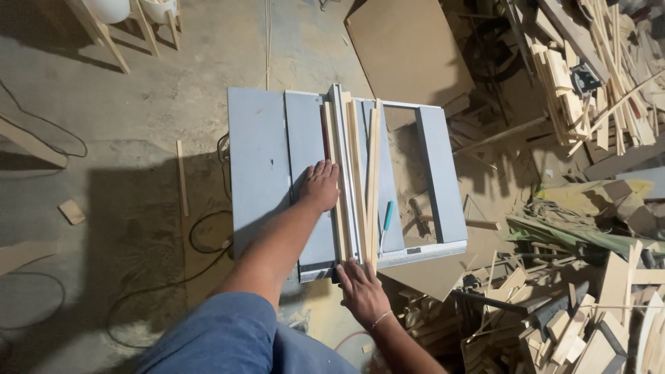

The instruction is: The person is handling, aligning, and organizing thin wooden strips on a table saw in a workshop.

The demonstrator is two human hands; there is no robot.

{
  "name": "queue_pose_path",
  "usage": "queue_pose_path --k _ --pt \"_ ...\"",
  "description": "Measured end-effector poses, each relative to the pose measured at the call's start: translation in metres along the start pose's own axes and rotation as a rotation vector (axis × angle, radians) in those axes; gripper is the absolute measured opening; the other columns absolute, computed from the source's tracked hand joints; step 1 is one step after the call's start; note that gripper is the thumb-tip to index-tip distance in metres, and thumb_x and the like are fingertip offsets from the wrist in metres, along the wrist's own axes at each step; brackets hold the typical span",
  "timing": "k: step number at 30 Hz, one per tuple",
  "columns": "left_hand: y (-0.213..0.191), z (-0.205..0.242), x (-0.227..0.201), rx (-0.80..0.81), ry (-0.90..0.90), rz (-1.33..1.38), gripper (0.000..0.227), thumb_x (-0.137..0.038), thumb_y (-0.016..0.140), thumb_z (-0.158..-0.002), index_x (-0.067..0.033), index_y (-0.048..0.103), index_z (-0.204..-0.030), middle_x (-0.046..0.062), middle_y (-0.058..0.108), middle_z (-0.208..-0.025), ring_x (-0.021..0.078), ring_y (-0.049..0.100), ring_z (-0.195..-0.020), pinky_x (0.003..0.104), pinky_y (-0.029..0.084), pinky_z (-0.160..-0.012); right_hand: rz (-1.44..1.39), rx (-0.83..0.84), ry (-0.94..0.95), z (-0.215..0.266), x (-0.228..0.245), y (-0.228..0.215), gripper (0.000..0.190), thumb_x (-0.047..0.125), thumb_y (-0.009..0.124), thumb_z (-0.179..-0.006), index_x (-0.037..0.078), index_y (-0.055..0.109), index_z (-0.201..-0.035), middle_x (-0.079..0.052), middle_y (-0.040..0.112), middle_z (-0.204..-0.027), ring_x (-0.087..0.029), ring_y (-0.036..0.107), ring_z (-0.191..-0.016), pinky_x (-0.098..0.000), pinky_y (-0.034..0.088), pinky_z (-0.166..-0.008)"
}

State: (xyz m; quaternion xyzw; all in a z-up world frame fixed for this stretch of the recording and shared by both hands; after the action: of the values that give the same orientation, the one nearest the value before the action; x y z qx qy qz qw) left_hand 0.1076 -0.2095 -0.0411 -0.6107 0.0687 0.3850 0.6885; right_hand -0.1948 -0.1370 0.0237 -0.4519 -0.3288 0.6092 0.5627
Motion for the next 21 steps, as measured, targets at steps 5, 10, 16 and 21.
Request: queue_pose_path --k 5,10,16,21 --pt "0.014 -0.007 0.005 -0.02 0.004 0.011 0.076 -0.031 0.056 -0.1 -0.0082 0.018 -0.163 0.015 0.013 -0.172 0.0325 0.009 -0.159 0.051 0.001 -0.129 -0.002 -0.048 -0.003 -0.008 -0.006 0.001 0.111 0.048 0.079 -0.08 0.002 0.018 -0.161 -0.022 0.04 -0.157 -0.039 0.022 -0.153 -0.0653 0.007 -0.124" --pt "0.029 -0.003 0.009 -0.066 0.041 -0.029 0.074 -0.034 0.053 -0.101 -0.0088 0.021 -0.163 0.016 0.017 -0.171 0.0323 0.012 -0.159 0.051 0.003 -0.129 0.024 -0.108 -0.008 -0.017 -0.012 0.003 0.116 0.047 0.084 -0.074 0.001 0.021 -0.16 -0.021 0.041 -0.157 -0.038 0.025 -0.153 -0.0642 0.012 -0.124" --pt "0.034 0.021 0.002 -0.09 0.091 -0.022 0.076 -0.032 0.061 -0.098 -0.0076 0.025 -0.16 0.017 0.022 -0.169 0.0345 0.017 -0.157 0.053 0.008 -0.128 0.033 -0.074 -0.006 -0.028 -0.018 -0.002 0.105 0.048 0.074 -0.084 0.002 0.02 -0.161 -0.021 0.042 -0.156 -0.038 0.024 -0.152 -0.0653 0.008 -0.125" --pt "-0.001 0.066 -0.019 0.079 0.091 -0.014 0.076 -0.033 0.052 -0.103 -0.0063 0.014 -0.163 0.018 0.01 -0.172 0.0335 0.006 -0.159 0.049 -0.001 -0.129 -0.023 -0.047 -0.001 -0.038 -0.023 -0.019 0.109 0.049 0.082 -0.079 0.002 0.026 -0.159 -0.021 0.046 -0.153 -0.038 0.024 -0.153 -0.0658 0.009 -0.124"
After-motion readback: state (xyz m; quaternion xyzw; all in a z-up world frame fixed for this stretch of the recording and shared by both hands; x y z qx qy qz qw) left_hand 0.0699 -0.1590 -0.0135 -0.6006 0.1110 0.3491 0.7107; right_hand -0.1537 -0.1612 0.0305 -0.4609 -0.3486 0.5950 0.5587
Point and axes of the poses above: each hand's wrist, its own z-axis away from the middle knuckle, its own y-axis out of the palm, x = y × z, the point moved 1 cm from there along -z, towards the middle knuckle
